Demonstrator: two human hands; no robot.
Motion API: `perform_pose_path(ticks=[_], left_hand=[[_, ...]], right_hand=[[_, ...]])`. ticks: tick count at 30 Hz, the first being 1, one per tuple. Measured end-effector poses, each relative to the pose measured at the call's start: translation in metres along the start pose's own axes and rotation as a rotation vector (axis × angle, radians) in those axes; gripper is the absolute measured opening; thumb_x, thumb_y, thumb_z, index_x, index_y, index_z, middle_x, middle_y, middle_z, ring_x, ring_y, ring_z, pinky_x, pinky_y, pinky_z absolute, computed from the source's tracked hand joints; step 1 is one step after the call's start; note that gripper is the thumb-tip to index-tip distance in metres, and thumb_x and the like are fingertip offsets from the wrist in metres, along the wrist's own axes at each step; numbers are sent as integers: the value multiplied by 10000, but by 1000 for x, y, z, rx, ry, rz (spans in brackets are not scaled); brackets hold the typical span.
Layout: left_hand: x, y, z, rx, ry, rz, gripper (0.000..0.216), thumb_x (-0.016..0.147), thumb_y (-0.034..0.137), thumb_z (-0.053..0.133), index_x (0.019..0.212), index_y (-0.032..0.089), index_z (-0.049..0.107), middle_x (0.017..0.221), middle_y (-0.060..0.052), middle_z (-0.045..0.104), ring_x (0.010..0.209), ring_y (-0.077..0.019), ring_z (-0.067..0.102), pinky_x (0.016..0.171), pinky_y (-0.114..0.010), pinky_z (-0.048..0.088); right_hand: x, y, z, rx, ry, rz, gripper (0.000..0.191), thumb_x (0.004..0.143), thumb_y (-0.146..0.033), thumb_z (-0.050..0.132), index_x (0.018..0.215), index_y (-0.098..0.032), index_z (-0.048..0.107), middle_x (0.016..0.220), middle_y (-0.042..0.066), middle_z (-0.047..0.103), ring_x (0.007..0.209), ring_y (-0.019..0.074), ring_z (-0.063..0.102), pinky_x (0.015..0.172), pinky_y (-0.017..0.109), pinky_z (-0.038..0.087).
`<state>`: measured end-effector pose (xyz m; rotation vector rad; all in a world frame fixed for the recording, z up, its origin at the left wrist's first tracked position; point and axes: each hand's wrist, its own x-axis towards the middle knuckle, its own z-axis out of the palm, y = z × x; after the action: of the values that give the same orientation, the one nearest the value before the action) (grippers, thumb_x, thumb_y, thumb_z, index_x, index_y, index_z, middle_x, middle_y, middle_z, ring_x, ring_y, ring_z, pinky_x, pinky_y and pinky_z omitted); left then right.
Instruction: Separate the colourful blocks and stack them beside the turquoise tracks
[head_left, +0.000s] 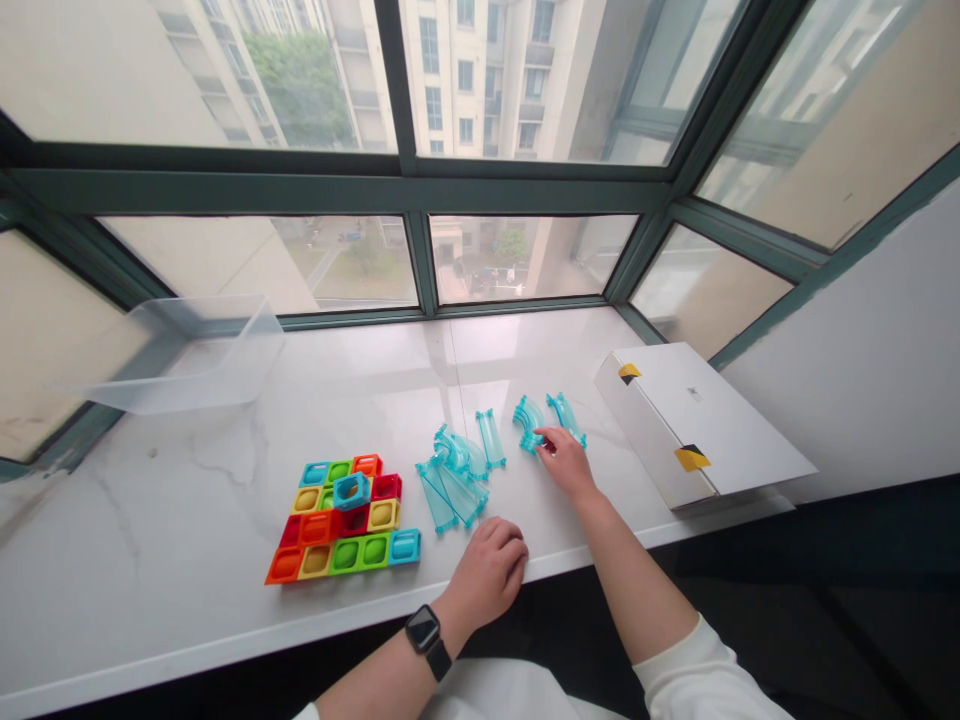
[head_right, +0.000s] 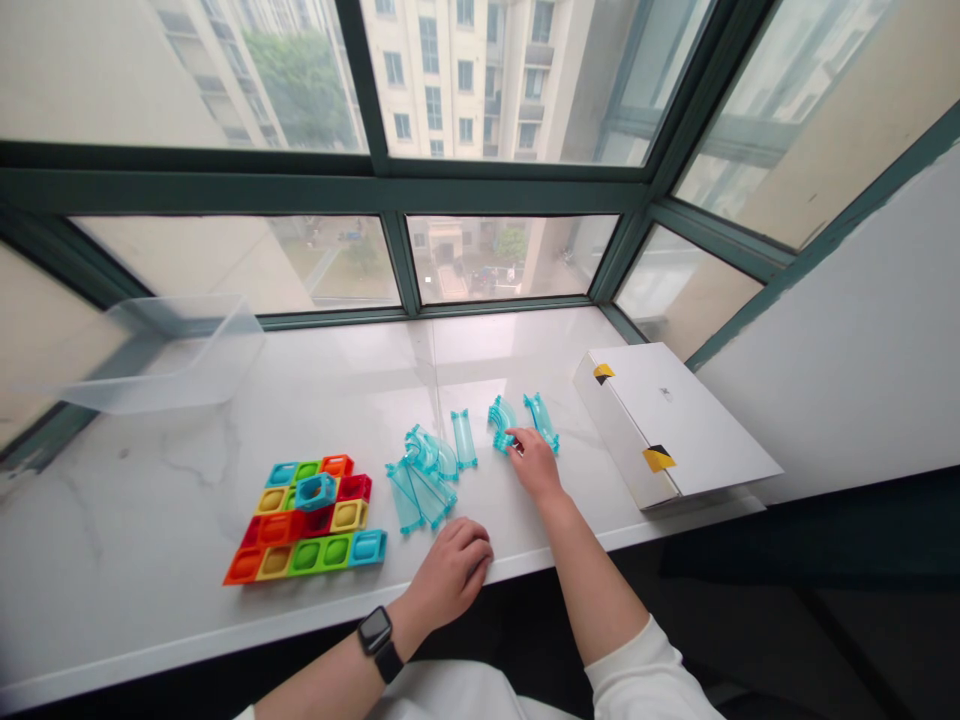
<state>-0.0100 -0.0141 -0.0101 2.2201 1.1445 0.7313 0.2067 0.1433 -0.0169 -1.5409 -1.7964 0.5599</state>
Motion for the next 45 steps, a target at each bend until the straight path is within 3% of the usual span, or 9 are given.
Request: perform_pose_path(ticks=[5, 11, 17, 21, 24, 30, 34, 40, 45], left_hand=[[0, -1, 1, 1, 9, 8, 187, 992, 157, 503, 999, 238, 671, 1052, -82, 655, 1042, -245, 589, 982, -454, 495], [0, -2, 4, 3, 20, 30, 156, 979, 146, 530, 976, 228, 663, 1042, -80, 658, 1034, -240, 588, 969, -437, 483], [-1, -2, 4, 6, 44, 28, 157, 975, 142, 541, 970, 232, 669, 1044, -82, 660, 1033, -241, 585, 968, -433, 482], [-1, -4, 4, -20, 19, 23, 206, 988, 100, 491, 981, 225, 655, 1045, -74, 669, 1035, -233, 579, 956, -410, 485], [-1, -8, 5, -43, 17, 13, 214, 1001, 96, 477, 989, 222, 650, 1046, -73, 675, 1035, -233, 579, 952, -409, 484], [-4, -12, 10, -94, 44, -1, 174, 1026, 260, 576, 878, 212, 653, 1019, -82, 692, 1016, -242, 598, 961, -428, 491], [-7, -12, 8, -127, 67, 13, 259, 1046, 254, 510, 849, 214, 674, 945, -76, 697, 961, -225, 628, 1041, -448, 465], [-19, -13, -3, -224, 87, -88, 290, 1040, 291, 507, 827, 207, 685, 888, -71, 683, 899, -210, 619, 841, -350, 489], [-42, -25, -22, -339, 61, -190, 327, 1038, 347, 525, 793, 214, 696, 820, -47, 686, 854, -198, 621, 813, -325, 466]], right_hand=[[1, -1, -2, -17, 0, -13, 310, 859, -241, 592, 1125, -229, 751, 965, 60, 708, 788, 205, 641, 847, 395, 551], [-6, -6, -6, -27, 43, -36, 394, 877, -261, 611, 1259, -219, 694, 975, 53, 661, 754, 184, 610, 810, 391, 568], [-58, -24, 7, 98, 236, 11, 295, 956, -321, 593, 1213, -214, 692, 938, 50, 630, 724, 180, 603, 740, 346, 584], [-102, -27, 26, 175, 167, 75, 239, 969, -321, 571, 1116, -211, 724, 888, 53, 669, 750, 205, 647, 728, 340, 582], [-116, -27, 36, 173, 123, 76, 225, 975, -310, 552, 1066, -223, 739, 931, 67, 708, 778, 213, 667, 750, 343, 573], [-110, -28, 41, 162, 148, 71, 237, 984, -307, 522, 972, -225, 743, 944, 77, 742, 831, 230, 693, 777, 355, 564], [-109, -27, 41, 146, 124, 39, 238, 983, -308, 521, 969, -227, 744, 956, 76, 750, 855, 233, 701, 805, 364, 562], [-111, -22, 41, 119, 139, 41, 249, 976, -328, 527, 970, -226, 753, 964, 79, 758, 894, 246, 704, 848, 383, 561], [-113, -24, 41, 166, 156, 76, 261, 975, -370, 540, 988, -224, 756, 992, 79, 766, 894, 243, 706, 834, 380, 567]])
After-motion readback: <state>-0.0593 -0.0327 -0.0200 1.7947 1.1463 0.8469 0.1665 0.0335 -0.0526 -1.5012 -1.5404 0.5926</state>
